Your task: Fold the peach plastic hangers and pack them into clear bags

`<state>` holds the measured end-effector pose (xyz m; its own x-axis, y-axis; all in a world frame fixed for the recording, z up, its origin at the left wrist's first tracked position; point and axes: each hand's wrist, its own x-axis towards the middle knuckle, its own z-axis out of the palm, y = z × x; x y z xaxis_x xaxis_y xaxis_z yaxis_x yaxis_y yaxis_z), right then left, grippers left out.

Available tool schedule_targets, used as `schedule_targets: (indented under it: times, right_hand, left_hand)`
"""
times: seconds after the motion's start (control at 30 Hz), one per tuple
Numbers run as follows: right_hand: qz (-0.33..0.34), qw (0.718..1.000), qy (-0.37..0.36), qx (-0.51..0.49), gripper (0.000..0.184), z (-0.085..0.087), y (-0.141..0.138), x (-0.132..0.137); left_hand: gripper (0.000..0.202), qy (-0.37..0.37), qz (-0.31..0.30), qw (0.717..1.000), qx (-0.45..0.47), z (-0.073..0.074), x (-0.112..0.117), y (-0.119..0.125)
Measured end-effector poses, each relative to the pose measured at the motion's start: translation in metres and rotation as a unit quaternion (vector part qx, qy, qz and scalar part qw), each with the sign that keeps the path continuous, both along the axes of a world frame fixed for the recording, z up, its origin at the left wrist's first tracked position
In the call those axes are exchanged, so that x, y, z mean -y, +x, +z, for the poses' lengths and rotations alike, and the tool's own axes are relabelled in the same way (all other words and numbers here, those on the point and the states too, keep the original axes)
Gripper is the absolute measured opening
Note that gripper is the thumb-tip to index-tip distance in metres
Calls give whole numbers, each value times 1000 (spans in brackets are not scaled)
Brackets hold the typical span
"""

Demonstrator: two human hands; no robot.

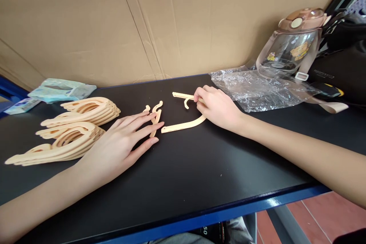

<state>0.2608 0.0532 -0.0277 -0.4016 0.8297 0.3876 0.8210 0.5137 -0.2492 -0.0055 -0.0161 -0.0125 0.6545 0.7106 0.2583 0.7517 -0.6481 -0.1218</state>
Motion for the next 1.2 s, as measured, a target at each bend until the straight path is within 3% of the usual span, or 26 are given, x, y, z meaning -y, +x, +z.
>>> schedule_targets:
  times: [0.47, 0.6, 0.7, 0.83, 0.9, 0.97, 1.2]
  right_hand:
    - [6, 1000, 16, 22, 15, -4, -3, 1]
    - [6, 999, 38, 33, 16, -5, -3, 0]
    - [14, 997, 66, 36, 16, -2, -4, 3]
    - [85, 993, 84, -18, 14, 6, -11, 15]
    - [135, 986, 90, -28, 23, 9, -15, 23]
    - [182, 978, 100, -16, 31, 11, -19, 30]
    - [266, 953, 144, -5, 18, 11, -21, 38]
  left_hand:
    - [26, 54, 28, 998, 0, 2, 2, 1]
    - [25, 45, 31, 998, 26, 2, 3, 1]
    - [25, 83, 38, 995, 37, 3, 4, 2]
    - [27, 137, 42, 989, 31, 7, 8, 1]
    - [28, 139, 36, 989, 36, 8, 10, 1]
    - [29, 129, 32, 990, 45, 7, 12, 2]
    - [16, 42, 67, 991, 109, 5, 13, 6]
